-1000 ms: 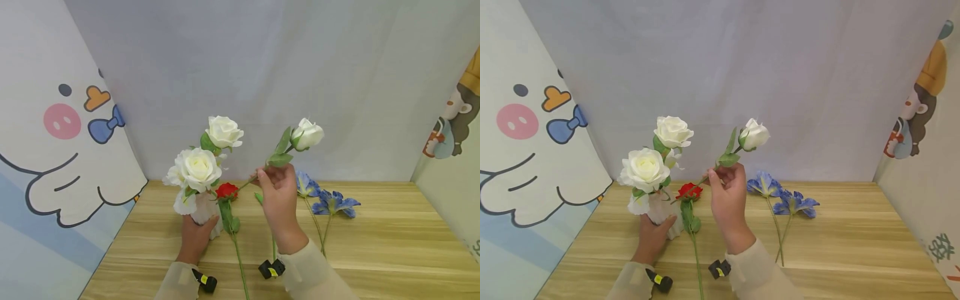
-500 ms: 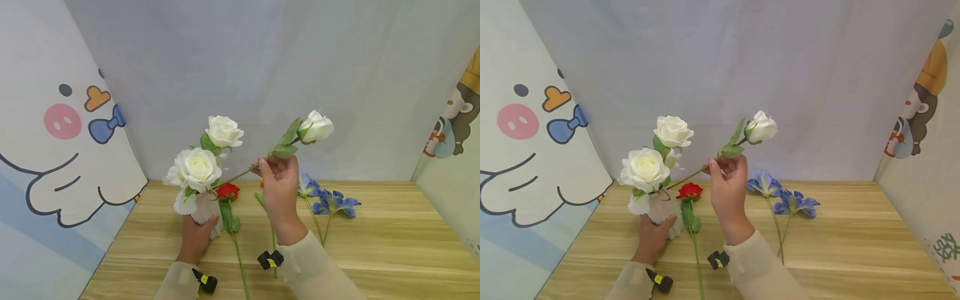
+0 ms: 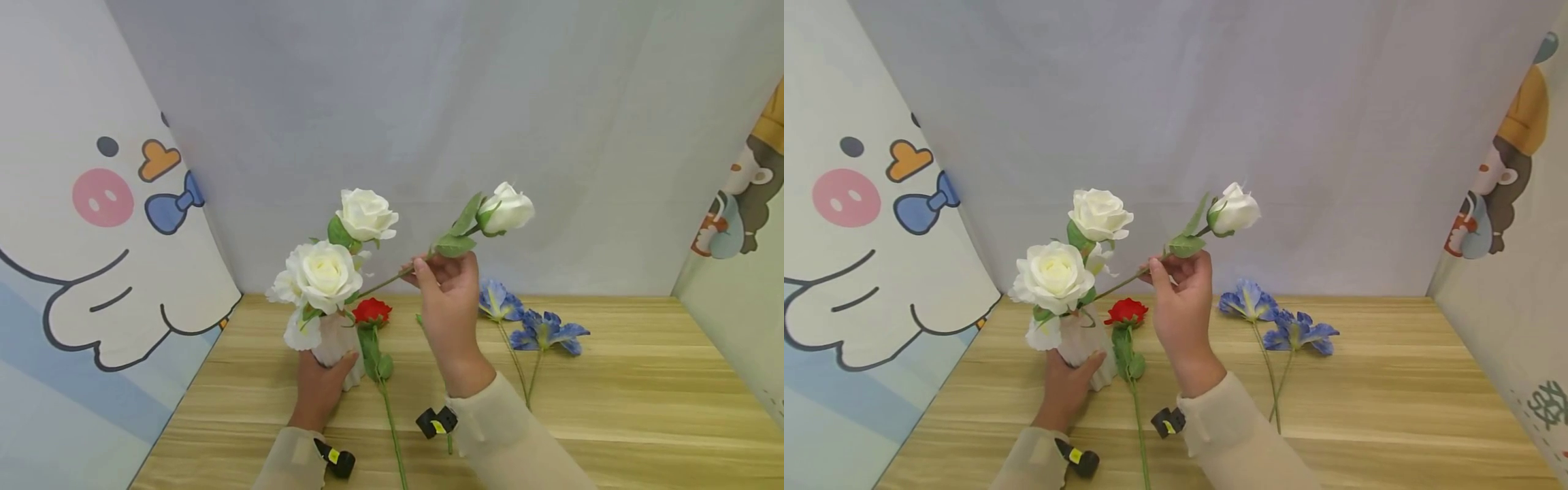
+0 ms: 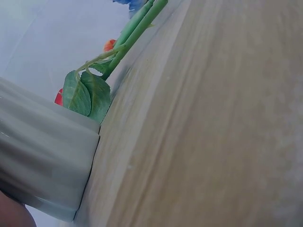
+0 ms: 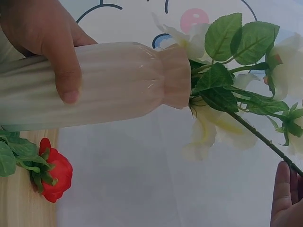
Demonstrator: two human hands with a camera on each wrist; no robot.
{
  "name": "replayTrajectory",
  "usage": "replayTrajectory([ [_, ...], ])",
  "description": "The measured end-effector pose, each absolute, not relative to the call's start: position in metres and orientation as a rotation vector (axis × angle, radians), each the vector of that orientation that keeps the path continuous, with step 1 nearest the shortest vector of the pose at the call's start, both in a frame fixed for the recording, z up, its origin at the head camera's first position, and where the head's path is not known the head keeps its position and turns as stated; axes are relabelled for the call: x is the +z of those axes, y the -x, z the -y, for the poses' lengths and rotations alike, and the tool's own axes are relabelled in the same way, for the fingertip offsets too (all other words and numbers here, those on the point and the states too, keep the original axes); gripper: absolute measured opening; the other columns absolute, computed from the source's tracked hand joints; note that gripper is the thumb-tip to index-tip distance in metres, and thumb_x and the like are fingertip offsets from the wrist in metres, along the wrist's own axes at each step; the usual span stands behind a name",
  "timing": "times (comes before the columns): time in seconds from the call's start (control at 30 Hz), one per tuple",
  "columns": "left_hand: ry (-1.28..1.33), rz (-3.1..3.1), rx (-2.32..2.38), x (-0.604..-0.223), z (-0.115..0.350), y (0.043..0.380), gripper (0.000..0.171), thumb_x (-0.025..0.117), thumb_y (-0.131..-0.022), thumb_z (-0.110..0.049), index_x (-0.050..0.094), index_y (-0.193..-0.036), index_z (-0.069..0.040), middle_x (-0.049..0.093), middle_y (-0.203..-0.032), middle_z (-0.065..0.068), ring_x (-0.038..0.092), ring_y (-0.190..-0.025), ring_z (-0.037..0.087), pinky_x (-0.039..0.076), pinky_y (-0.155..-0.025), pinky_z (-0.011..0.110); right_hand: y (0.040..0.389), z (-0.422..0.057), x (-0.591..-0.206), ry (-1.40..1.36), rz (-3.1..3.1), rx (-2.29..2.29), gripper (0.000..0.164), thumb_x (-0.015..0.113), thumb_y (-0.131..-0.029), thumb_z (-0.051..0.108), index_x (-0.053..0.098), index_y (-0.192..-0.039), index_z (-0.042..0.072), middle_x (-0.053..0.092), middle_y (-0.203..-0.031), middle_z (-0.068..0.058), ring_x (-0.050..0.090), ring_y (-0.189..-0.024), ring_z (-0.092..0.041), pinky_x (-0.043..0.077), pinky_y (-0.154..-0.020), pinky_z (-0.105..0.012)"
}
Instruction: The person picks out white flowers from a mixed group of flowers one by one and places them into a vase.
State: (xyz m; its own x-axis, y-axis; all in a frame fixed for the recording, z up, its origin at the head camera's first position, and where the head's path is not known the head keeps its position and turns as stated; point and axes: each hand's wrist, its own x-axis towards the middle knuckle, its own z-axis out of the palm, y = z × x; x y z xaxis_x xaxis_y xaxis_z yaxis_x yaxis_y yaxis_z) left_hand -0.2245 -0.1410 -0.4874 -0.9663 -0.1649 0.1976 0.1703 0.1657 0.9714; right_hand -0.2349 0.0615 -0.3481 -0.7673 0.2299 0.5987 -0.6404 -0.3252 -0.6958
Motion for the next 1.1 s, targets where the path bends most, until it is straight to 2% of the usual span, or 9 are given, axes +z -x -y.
replayTrajectory([
  [0.3, 0.028, 2.18, -1.863, -0.487, 0.141, 0.224, 0.067, 0.078, -0.077, -0.015, 0.037, -0.131, -0.015, 0.05, -0.116, 0.007, 0.05, -0.101, 0.02, 0.04, -0.086, 0.04, 0.239, -0.049, -0.353, -0.574, 1.405, 2.122, 0.029, 0.057, -0.091, -0.002, 0.041, -0.114, 0.004, 0.053, -0.096, -0.021, 0.06, -0.089, -0.039, 0.051, -0.079, -0.045],
  [0.53, 0.01, 2.179, -1.846, -0.512, 0.146, 0.238, 0.069, 0.081, -0.075, -0.022, 0.039, -0.13, -0.023, 0.05, -0.117, 0.003, 0.05, -0.101, 0.018, 0.04, -0.087, 0.038, 0.24, -0.048, -0.351, -0.588, 1.431, 2.099, 0.029, 0.057, -0.092, 0.001, 0.04, -0.116, 0.005, 0.053, -0.097, -0.02, 0.06, -0.088, -0.036, 0.051, -0.079, -0.044],
  [0.7, 0.033, 2.18, -1.849, -0.501, 0.145, 0.233, 0.069, 0.08, -0.076, -0.019, 0.038, -0.131, -0.02, 0.05, -0.117, 0.005, 0.05, -0.101, 0.019, 0.04, -0.086, 0.04, 0.239, -0.046, -0.347, -0.589, 1.448, 2.093, 0.028, 0.056, -0.092, -0.001, 0.04, -0.115, 0.004, 0.053, -0.096, -0.02, 0.061, -0.087, -0.033, 0.052, -0.078, -0.044],
  [0.97, 0.029, 2.188, -1.845, -0.488, 0.142, 0.226, 0.065, 0.079, -0.077, -0.017, 0.041, -0.129, -0.013, 0.052, -0.114, 0.006, 0.051, -0.099, 0.019, 0.041, -0.086, 0.04, 0.228, -0.043, -0.328, -0.593, 1.484, 2.018, 0.025, 0.052, -0.091, -0.01, 0.04, -0.111, -0.004, 0.052, -0.094, -0.026, 0.057, -0.086, -0.045, 0.052, -0.077, -0.044],
  [1.1, 0.035, 2.167, -1.855, -0.501, 0.145, 0.233, 0.064, 0.08, -0.075, -0.022, 0.043, -0.127, -0.018, 0.053, -0.113, 0.005, 0.052, -0.099, 0.019, 0.041, -0.085, 0.04, 0.227, -0.04, -0.324, -0.593, 1.514, 1.992, 0.022, 0.052, -0.091, -0.01, 0.039, -0.108, -0.007, 0.052, -0.094, -0.027, 0.056, -0.087, -0.047, 0.052, -0.077, -0.044],
])
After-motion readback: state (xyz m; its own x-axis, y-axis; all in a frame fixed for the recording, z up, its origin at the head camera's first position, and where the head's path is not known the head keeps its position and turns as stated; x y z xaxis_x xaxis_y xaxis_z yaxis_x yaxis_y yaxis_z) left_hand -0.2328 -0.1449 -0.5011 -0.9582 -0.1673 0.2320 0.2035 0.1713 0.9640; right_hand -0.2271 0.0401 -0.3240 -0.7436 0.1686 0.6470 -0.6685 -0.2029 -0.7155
